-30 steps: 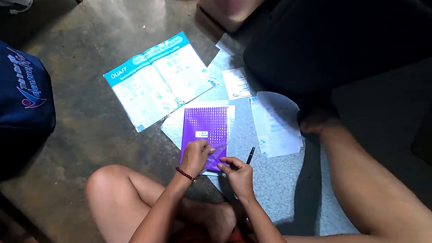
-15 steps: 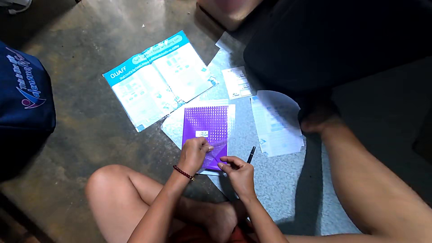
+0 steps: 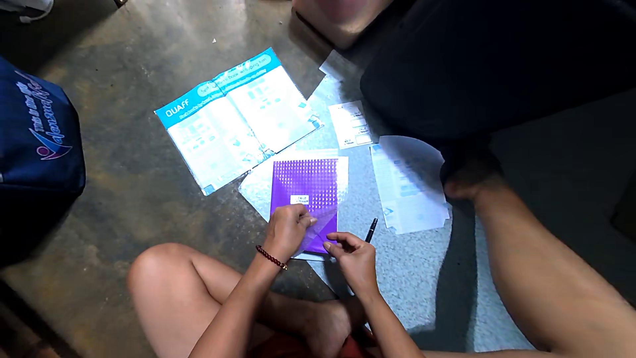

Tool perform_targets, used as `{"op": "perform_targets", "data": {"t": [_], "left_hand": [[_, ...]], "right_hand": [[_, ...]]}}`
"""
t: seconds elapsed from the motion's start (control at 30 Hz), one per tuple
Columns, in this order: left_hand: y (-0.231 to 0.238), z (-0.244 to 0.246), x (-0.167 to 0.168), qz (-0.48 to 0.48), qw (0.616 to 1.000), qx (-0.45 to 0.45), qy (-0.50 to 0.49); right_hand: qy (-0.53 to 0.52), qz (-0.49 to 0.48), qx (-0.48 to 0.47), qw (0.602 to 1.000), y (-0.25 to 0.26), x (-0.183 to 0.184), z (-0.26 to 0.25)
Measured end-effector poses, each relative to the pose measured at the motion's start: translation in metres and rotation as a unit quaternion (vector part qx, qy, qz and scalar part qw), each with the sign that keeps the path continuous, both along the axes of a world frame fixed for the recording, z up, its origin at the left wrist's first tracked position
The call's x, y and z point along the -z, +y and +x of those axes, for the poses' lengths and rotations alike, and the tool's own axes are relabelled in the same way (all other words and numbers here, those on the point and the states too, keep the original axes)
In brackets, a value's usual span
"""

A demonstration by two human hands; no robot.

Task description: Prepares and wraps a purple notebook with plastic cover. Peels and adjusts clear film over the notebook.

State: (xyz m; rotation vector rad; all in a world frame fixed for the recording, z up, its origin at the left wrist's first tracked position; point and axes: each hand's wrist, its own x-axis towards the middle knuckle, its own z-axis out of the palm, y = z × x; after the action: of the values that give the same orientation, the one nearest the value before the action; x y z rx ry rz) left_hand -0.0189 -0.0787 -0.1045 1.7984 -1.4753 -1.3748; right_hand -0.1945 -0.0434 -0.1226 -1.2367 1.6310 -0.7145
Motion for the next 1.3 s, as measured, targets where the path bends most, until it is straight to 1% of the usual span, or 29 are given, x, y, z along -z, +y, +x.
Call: {"op": "perform_targets", "data": {"t": [0.1,0.2,0.27,0.33,0.4,0.47,0.6,0.67,0.7,0.77,0.83,0.87,0.93,1.03,1.1,1.2,1.3], "left_hand": [[0.005,-0.002,-0.005,0.02,0.999,0.006,0.033],[0.009,-0.003,-0.007,0.05,0.996,0.021,0.076],[0.012,-0.005,-0.009,0.059,0.993,0.033,0.1],[0.019,-0.012,-0.012,0.055,0.993,0.034,0.102],[0.029,-0.024,-0.014,0.023,0.997,0.009,0.074],[0.039,-0.037,-0.012,-0.035,0.998,-0.032,0.034],[0.053,-0.054,-0.001,-0.159,0.983,-0.082,-0.032],[0.056,-0.058,0.002,-0.185,0.977,-0.094,-0.045],[0.056,-0.058,0.001,-0.177,0.979,-0.094,-0.04],[0.058,-0.053,-0.002,-0.127,0.988,-0.083,-0.013],[0.058,-0.043,-0.008,-0.06,0.996,-0.064,0.023],[0.06,-0.039,-0.01,-0.042,0.997,-0.061,0.037],[0.063,-0.032,-0.005,-0.042,0.996,-0.067,0.034],[0.067,-0.022,0.008,-0.043,0.998,-0.043,0.024],[0.072,-0.023,0.018,-0.102,0.992,-0.062,0.031],[0.077,-0.033,0.033,-0.217,0.969,-0.117,0.023],[0.079,-0.039,0.043,-0.258,0.956,-0.137,0.005]], "right_hand": [[-0.006,-0.005,-0.022,1.0,-0.001,0.004,-0.001],[-0.001,-0.032,-0.054,0.998,-0.002,0.006,-0.002],[-0.002,-0.039,-0.053,0.998,-0.003,0.006,-0.001],[-0.007,-0.051,-0.043,0.998,-0.003,0.007,0.001],[-0.013,-0.069,-0.032,0.997,-0.002,0.008,0.002],[-0.018,-0.079,-0.027,0.996,-0.002,0.007,0.004],[-0.022,-0.1,-0.024,0.994,-0.002,0.004,0.005],[-0.027,-0.114,-0.021,0.993,-0.001,0.003,0.006],[-0.03,-0.119,-0.02,0.992,-0.001,0.003,0.006],[-0.02,-0.126,-0.025,0.992,-0.001,0.003,0.005],[-0.008,-0.108,-0.029,0.994,-0.002,0.005,0.001],[-0.012,-0.094,-0.024,0.995,-0.003,0.005,0.0],[-0.02,-0.081,-0.014,0.996,-0.003,0.005,0.0],[-0.028,-0.081,-0.012,0.996,-0.003,0.006,0.001],[-0.036,-0.083,-0.012,0.996,-0.002,0.007,0.001],[-0.047,-0.081,-0.011,0.996,0.0,0.009,-0.001],[-0.049,-0.078,-0.015,0.996,0.002,0.009,-0.001]]}}
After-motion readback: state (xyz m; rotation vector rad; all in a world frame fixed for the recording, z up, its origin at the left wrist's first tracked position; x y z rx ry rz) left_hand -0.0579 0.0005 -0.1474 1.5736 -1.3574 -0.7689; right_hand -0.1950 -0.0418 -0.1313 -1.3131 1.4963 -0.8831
